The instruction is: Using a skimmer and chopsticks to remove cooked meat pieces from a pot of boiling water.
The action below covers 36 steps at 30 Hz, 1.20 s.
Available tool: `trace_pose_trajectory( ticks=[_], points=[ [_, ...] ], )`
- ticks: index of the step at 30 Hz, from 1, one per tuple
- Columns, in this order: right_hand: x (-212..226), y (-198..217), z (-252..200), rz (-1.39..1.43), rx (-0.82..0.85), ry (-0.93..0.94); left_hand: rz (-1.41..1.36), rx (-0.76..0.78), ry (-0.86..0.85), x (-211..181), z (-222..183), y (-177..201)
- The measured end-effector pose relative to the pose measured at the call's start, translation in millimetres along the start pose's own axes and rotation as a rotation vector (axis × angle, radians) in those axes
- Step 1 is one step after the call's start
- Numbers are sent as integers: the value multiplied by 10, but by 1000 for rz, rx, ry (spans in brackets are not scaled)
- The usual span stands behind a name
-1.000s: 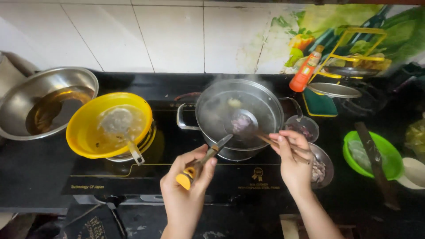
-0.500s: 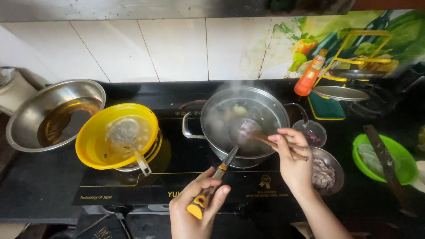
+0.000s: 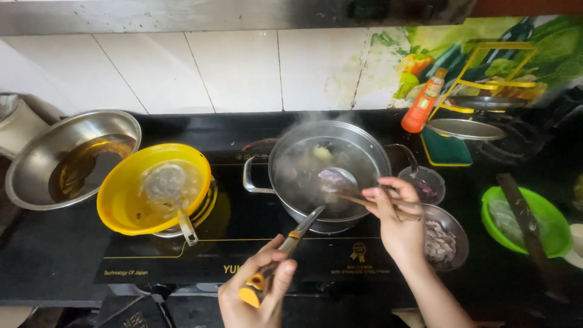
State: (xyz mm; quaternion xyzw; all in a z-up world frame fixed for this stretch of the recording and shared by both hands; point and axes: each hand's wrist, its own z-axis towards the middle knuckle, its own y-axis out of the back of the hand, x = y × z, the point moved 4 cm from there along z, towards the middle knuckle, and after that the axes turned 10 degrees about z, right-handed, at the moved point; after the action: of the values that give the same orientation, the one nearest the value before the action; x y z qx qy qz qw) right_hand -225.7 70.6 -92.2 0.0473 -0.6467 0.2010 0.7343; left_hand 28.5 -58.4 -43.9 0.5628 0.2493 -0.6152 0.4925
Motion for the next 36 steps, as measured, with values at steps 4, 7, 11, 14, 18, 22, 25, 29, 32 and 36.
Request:
trace_pose_trajectory(
  ticks=[4,7,11,14,18,22,25,29,32,36],
  points=[
    [52,50,-24,15,-23,91,-115,-63,40,-9,-26,-13],
    [-90,43,-41,47,-57,-3,-116,-53,27,-42,-6,-35],
    [-131,13,-95,113,-60,36,-132,-27,-34,-85,33,12],
    [-270,-80,-110,179,20,55,-100,-15,28,-80,71,53],
    [-138,-131,-265,152,-4,102,-102,-25,-18,-44,105,83],
    [-59,-97,-272,97,-13,92,-129,-87,17,69,84,62],
    [-100,-74,-193,94,-85,77,-131,-116,-21,26,78,12],
    [-73,19,-92,95,-36,194,-104,-148,21,-35,-31,-23],
    [-117,33,-50,128,-1,29,-86,-117,25,-58,-65,-59],
    [-2,85,-42,62,32,105,-84,-155,-5,-63,-109,-67]
  ],
)
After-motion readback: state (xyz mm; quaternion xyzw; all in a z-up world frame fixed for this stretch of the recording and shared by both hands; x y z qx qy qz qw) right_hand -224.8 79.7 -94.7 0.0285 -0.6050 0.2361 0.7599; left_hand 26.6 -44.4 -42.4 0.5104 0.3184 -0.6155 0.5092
